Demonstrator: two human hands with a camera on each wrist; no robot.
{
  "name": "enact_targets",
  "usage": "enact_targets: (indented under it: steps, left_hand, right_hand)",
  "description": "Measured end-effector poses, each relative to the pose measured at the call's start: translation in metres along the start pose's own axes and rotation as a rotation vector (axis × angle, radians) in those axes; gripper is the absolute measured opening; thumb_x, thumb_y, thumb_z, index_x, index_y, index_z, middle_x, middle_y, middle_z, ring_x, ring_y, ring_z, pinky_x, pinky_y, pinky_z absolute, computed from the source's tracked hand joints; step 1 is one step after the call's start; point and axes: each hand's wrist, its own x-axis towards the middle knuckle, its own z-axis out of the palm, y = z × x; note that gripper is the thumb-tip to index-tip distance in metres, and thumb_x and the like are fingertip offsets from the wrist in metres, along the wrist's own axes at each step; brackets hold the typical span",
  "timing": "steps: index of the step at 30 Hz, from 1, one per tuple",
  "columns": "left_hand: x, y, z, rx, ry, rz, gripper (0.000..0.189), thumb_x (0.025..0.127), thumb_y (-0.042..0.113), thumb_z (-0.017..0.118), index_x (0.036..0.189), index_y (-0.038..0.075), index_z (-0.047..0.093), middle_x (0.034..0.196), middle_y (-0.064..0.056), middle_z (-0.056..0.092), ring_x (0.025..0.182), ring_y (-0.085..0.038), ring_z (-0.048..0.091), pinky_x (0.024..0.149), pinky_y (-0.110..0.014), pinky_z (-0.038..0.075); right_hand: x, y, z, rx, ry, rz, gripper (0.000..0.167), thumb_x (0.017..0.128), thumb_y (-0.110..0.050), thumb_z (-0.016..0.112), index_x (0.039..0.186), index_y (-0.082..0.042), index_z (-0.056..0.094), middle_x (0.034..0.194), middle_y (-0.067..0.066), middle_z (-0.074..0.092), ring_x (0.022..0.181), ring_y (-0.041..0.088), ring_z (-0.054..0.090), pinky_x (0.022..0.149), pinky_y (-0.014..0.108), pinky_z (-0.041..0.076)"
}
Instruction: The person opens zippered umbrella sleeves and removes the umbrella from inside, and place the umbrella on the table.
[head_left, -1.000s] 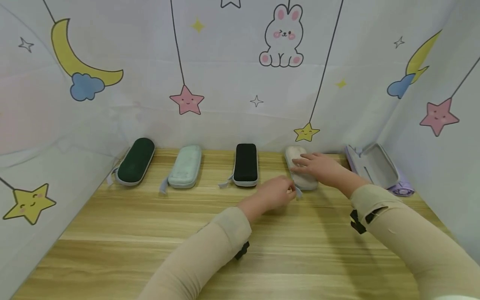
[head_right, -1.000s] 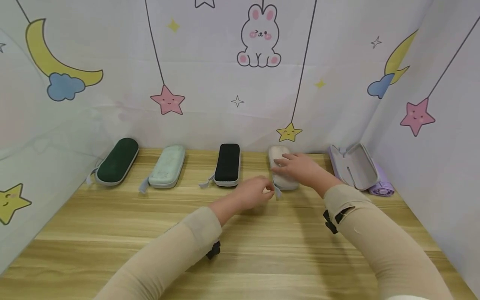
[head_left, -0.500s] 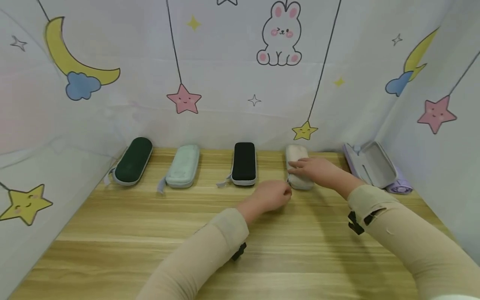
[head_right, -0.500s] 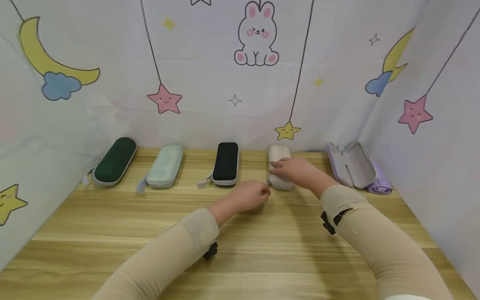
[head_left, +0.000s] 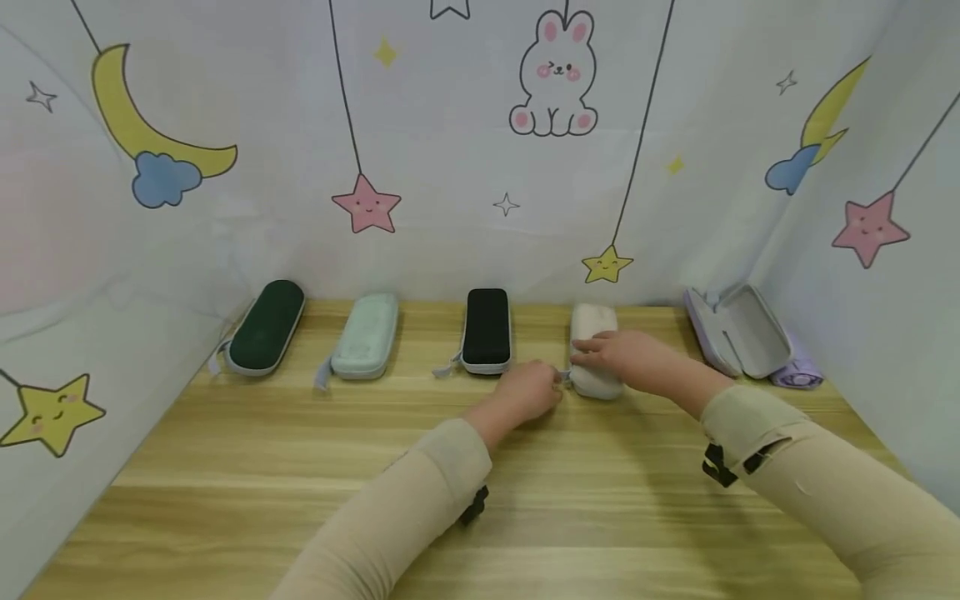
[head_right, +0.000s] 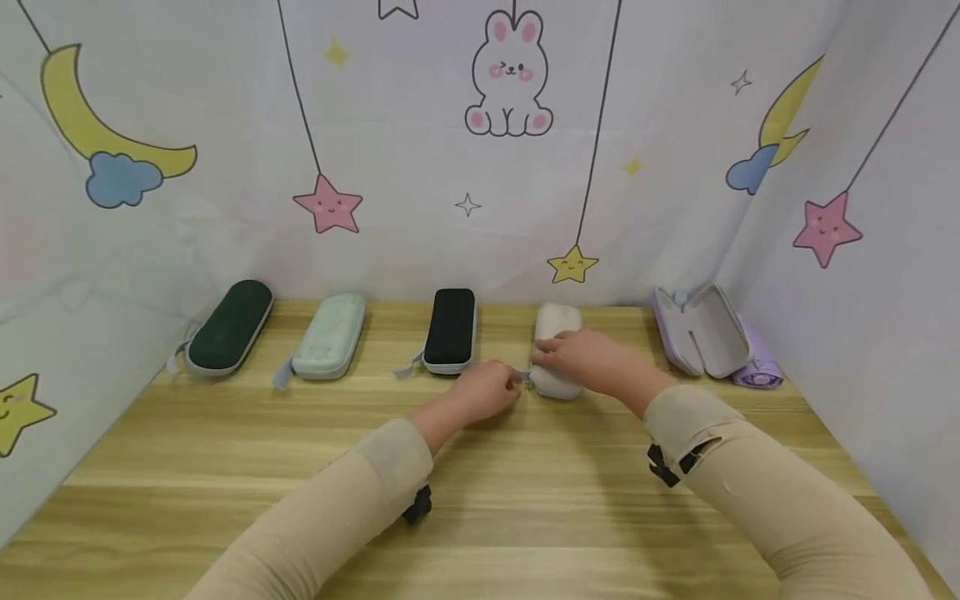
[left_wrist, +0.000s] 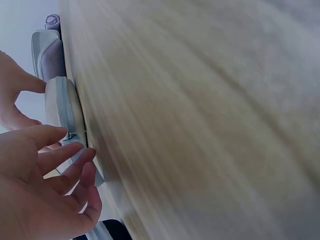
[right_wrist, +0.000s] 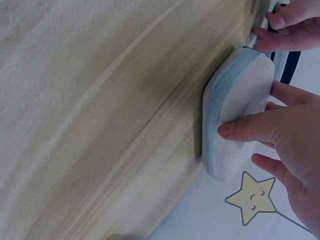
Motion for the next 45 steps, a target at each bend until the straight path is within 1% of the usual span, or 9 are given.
enact_targets:
  steps: [8,13,18,23,28,32,35,40,45]
  left_hand:
    - [0.007,-0.009,0.012,-0.099,-0.016,0.038,0.022,0.097,0.021,0.06,0.111,0.011,0.075,0.106,0.001,0.071,0.083,-0.012,0.061,0.078,-0.032,0.05]
    - [0.003,-0.008,0.008,-0.199,-0.036,-0.002,0.018,0.095,0.023,0.065,0.102,0.011,0.077,0.099,0.003,0.071,0.08,-0.01,0.06,0.08,-0.027,0.049]
    - [0.0,-0.009,0.008,-0.244,-0.034,-0.015,0.015,0.094,0.02,0.065,0.094,0.011,0.077,0.091,0.003,0.07,0.071,-0.01,0.055,0.073,-0.026,0.047]
    - [-0.002,-0.01,0.008,-0.21,-0.047,-0.015,0.021,0.093,0.017,0.063,0.074,0.014,0.07,0.067,0.005,0.057,0.061,-0.012,0.048,0.062,-0.026,0.041]
    - [-0.006,-0.012,0.007,-0.176,-0.064,-0.039,0.035,0.093,0.017,0.06,0.059,0.016,0.051,0.058,0.004,0.044,0.053,-0.012,0.041,0.051,-0.026,0.033]
    - [-0.01,-0.013,0.005,-0.131,-0.09,-0.057,0.037,0.097,0.022,0.056,0.06,0.016,0.049,0.06,0.002,0.045,0.054,-0.013,0.043,0.052,-0.028,0.034]
    - [-0.013,-0.014,0.004,-0.089,-0.115,-0.074,0.035,0.1,0.026,0.052,0.066,0.016,0.054,0.065,0.001,0.05,0.057,-0.015,0.047,0.056,-0.03,0.038]
    - [-0.017,-0.016,0.005,-0.006,-0.102,-0.051,0.027,0.101,0.027,0.05,0.079,0.018,0.063,0.078,0.004,0.059,0.065,-0.015,0.053,0.063,-0.034,0.043]
    - [-0.024,-0.018,0.002,0.036,-0.073,-0.014,0.025,0.101,0.026,0.05,0.084,0.019,0.066,0.08,0.004,0.058,0.066,-0.014,0.052,0.061,-0.033,0.044]
  right_hand:
    - [-0.004,-0.017,-0.008,-0.025,0.039,-0.051,0.066,0.078,0.023,0.063,0.135,-0.011,0.059,0.137,0.013,0.054,0.116,0.034,0.057,0.088,0.047,0.05]
    - [-0.006,-0.027,-0.014,-0.074,0.012,-0.067,0.065,0.078,0.019,0.068,0.135,-0.01,0.059,0.137,0.011,0.055,0.112,0.033,0.059,0.087,0.045,0.051]
    - [-0.006,-0.034,-0.02,-0.111,-0.019,-0.061,0.059,0.079,0.011,0.073,0.134,-0.006,0.059,0.136,0.01,0.056,0.108,0.032,0.061,0.086,0.043,0.051]
    - [-0.005,-0.038,-0.024,-0.121,-0.005,-0.065,0.054,0.077,0.003,0.078,0.128,-0.005,0.063,0.13,0.009,0.06,0.097,0.031,0.062,0.081,0.041,0.052]
    - [-0.003,-0.044,-0.032,-0.132,-0.023,-0.075,0.057,0.071,-0.012,0.088,0.123,-0.006,0.065,0.124,0.009,0.064,0.094,0.03,0.062,0.08,0.038,0.051]
    - [-0.002,-0.045,-0.034,-0.138,-0.048,-0.056,0.065,0.066,-0.024,0.092,0.123,-0.01,0.065,0.123,0.006,0.065,0.1,0.028,0.06,0.091,0.043,0.046]
    - [-0.004,-0.042,-0.032,-0.106,-0.039,-0.039,0.066,0.065,-0.024,0.093,0.124,-0.014,0.066,0.122,0.003,0.065,0.107,0.027,0.057,0.1,0.05,0.039]
    - [-0.007,-0.035,-0.028,-0.037,0.032,-0.061,0.06,0.063,-0.008,0.092,0.118,-0.012,0.068,0.112,0.003,0.067,0.105,0.026,0.056,0.098,0.049,0.041]
    - [-0.007,-0.032,-0.028,0.002,0.036,-0.078,0.056,0.063,-0.013,0.093,0.113,-0.011,0.068,0.106,0.004,0.067,0.105,0.027,0.056,0.097,0.046,0.042]
